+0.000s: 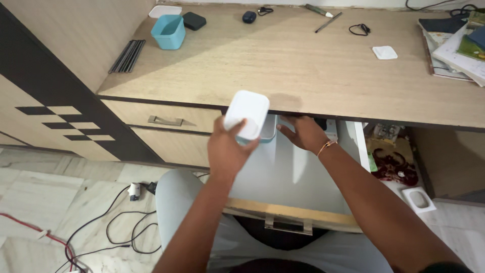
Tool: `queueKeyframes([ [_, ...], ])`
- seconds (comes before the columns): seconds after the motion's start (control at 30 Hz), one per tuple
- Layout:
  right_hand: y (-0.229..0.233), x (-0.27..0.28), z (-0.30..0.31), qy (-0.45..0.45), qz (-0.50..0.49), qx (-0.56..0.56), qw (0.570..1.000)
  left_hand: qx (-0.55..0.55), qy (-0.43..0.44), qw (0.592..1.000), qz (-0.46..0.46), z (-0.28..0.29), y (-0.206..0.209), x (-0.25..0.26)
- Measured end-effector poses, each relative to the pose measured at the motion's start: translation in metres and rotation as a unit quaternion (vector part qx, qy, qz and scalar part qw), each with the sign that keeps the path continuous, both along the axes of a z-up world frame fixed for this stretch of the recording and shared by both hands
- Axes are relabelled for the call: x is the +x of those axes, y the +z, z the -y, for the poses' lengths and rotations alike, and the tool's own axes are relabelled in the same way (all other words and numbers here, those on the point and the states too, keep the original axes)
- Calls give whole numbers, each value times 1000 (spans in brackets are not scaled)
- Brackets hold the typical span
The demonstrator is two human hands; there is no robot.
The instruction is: The person organizes pens and markers into a light blue plastic container on a desk. They then place the container into a drawer and close it. Finally, they coil a black cable and place it into a separate blue container.
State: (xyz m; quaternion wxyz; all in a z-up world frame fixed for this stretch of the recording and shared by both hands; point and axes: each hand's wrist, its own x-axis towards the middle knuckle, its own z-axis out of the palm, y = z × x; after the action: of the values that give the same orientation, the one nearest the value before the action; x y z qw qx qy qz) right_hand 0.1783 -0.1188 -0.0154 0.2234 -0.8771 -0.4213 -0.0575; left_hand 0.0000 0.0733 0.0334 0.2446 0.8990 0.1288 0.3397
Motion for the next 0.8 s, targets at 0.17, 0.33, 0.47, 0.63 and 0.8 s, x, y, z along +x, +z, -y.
queueKeyframes([
  [0.17,4,-3,2,27,13,52,998,-14,-56,996,-69,32,-22,-26],
  [0.33,10,-6,1,-31,-110,18,993,7,-52,994,-92,31,-29,-16],
  [0.47,13,-2,0,-15,-114,0,993,5,-50,992,-114,30,-27,-3],
  [0.63,12,-5,4,37,-92,28,995,29,-64,987,-142,33,-36,1],
  [0.8,15,-7,-6,6,-159,-62,985,10,-52,989,-139,28,-41,8],
])
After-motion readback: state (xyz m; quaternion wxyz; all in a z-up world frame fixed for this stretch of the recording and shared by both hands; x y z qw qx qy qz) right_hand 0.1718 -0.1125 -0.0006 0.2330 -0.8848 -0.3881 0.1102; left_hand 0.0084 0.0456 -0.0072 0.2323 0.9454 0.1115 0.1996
